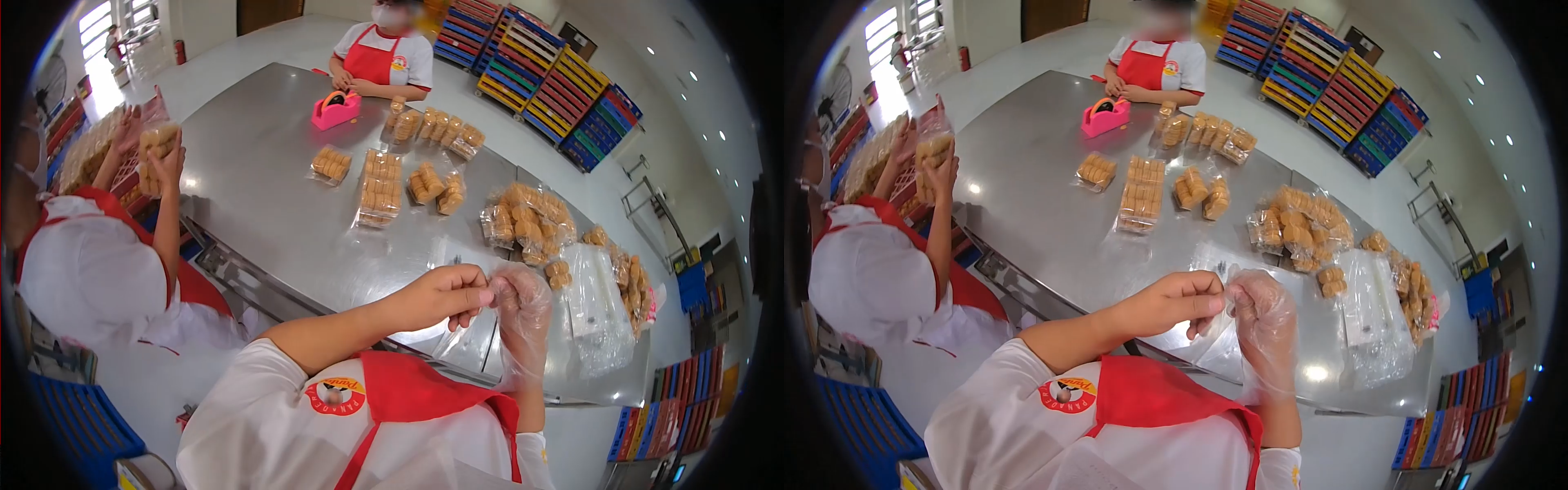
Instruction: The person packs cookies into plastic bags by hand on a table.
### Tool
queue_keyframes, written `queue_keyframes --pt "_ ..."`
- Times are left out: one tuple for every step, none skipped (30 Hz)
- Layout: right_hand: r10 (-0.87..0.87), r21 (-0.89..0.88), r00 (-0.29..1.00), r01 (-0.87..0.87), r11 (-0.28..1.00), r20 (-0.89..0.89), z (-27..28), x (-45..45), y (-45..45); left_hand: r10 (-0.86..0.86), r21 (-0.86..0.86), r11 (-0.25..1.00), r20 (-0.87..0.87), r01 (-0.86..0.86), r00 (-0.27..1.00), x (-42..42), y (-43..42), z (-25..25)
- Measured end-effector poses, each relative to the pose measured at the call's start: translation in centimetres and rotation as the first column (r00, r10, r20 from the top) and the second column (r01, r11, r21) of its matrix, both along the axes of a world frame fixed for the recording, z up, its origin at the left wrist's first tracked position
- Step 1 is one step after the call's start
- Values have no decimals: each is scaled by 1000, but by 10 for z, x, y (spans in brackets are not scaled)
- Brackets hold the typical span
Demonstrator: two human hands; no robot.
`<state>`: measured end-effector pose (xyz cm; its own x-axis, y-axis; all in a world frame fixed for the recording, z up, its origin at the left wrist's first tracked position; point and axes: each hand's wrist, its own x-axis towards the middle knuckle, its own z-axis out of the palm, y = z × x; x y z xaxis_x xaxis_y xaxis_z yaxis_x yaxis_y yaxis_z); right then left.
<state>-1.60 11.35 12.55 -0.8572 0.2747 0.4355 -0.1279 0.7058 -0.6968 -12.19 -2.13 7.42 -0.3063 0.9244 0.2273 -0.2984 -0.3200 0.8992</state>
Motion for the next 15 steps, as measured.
queue_keyframes --pt "27 16 999 -26 1000 -47 1 1 2 -7 14 1000 -3 7 1000 3 0 0" --pt "54 32 994 -51 998 -93 2 3 5 6 33 999 -5 -6 1000 6 2 0" --pt "76 -12 991 -78 997 -109 2 4 8 17 49 999 -6 -17 1000 10 5 0" --pt "96 -58 988 -104 993 -125 1 5 13 28 65 998 -7 -27 1000 13 8 0" --pt "113 -105 983 -129 986 -142 1 5 17 37 66 997 -2 -36 999 16 11 1" --pt "118 -72 983 -129 989 -139 2 7 22 43 65 997 3 -43 999 19 15 2" --pt "121 -39 983 -127 991 -138 3 8 28 47 65 997 7 -47 999 22 18 2" --pt "122 -3 983 -124 992 -137 3 10 33 61 59 996 8 -62 998 26 21 4" --pt "153 9 979 -153 988 -138 4 11 37 75 55 996 8 -75 997 28 24 4" --pt "186 24 973 -184 983 -139 4 11 42 90 53 994 7 -91 996 31 28 5" --pt "219 39 965 -216 976 -142 5 11 46 161 35 987 -79 -159 984 35 30 8" --pt "237 -94 964 -249 964 -125 7 12 45 228 22 973 -166 -228 959 39 30 11" --pt "255 -226 961 -274 935 -107 9 14 40 289 13 955 -251 -296 924 42 32 14" --pt "275 -355 957 -290 889 -91 10 16 38 312 40 949 -275 -313 910 43 34 14" --pt "349 -481 931 -353 802 -102 9 17 40 334 67 942 -297 -329 895 43 37 14"
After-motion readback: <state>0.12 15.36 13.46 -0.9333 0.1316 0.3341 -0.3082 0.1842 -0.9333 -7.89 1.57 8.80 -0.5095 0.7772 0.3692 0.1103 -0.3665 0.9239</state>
